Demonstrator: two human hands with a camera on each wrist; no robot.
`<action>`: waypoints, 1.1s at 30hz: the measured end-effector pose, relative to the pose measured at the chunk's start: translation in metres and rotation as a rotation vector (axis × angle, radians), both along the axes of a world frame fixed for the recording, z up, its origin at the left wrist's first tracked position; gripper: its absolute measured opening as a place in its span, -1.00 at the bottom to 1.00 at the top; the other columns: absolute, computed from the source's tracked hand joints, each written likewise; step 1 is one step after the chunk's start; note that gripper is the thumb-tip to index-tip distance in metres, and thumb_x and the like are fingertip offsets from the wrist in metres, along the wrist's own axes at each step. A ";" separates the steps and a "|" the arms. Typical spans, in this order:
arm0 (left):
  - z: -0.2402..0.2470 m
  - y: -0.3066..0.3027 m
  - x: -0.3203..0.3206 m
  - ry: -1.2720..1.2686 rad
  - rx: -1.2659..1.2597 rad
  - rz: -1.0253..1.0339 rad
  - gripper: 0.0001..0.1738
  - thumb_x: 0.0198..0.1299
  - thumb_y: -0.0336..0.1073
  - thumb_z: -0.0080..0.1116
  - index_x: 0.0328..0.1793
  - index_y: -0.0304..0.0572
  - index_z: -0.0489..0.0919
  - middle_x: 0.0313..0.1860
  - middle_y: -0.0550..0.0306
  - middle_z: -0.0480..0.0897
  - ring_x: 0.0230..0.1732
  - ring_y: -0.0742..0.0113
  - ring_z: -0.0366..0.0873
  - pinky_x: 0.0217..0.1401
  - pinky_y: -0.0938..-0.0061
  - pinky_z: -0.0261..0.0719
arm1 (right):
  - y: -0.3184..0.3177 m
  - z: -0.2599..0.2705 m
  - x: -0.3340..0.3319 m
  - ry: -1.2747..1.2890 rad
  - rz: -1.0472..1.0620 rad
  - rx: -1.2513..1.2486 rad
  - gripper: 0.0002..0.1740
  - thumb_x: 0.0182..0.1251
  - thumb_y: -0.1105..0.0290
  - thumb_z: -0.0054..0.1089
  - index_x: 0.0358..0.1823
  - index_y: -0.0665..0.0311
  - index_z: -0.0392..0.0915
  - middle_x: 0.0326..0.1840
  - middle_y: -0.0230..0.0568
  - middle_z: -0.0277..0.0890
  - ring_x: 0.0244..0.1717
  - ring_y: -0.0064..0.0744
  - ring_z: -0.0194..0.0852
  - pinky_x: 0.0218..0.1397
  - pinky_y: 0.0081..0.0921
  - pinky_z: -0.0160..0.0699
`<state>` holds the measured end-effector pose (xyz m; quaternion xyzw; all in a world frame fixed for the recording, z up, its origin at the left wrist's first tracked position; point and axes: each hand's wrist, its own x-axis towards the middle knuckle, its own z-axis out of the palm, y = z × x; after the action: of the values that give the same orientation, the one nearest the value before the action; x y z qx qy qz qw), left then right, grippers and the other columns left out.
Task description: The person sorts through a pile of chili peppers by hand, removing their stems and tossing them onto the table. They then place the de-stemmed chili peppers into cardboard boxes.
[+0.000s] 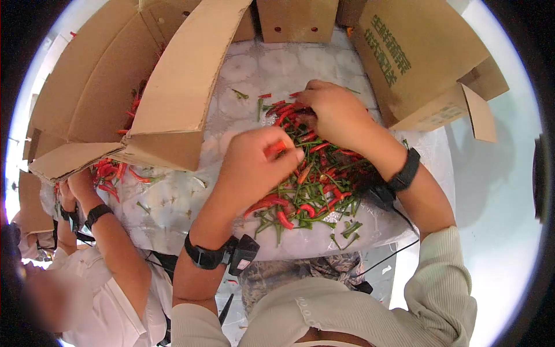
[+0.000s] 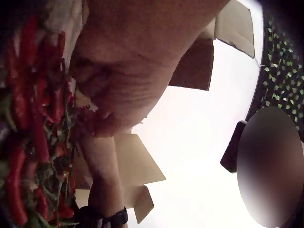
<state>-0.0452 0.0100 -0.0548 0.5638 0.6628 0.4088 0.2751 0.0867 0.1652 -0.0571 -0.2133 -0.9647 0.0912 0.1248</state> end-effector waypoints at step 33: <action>-0.002 0.004 -0.004 -0.534 0.150 0.118 -0.75 0.15 -0.23 0.34 -0.22 -0.25 0.60 -0.39 0.28 0.62 -0.37 0.58 0.47 -0.25 0.62 0.46 | -0.024 0.040 0.035 0.254 -0.074 -0.786 -0.71 0.22 0.25 0.32 -0.22 0.34 0.55 -0.37 -0.37 0.51 -0.32 -0.60 0.39 -0.20 -0.55 0.42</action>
<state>-0.0492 0.0140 -0.0570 0.4156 0.5663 0.6061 0.3730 0.1214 0.1414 -0.0175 -0.2663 -0.8251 0.4736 0.1553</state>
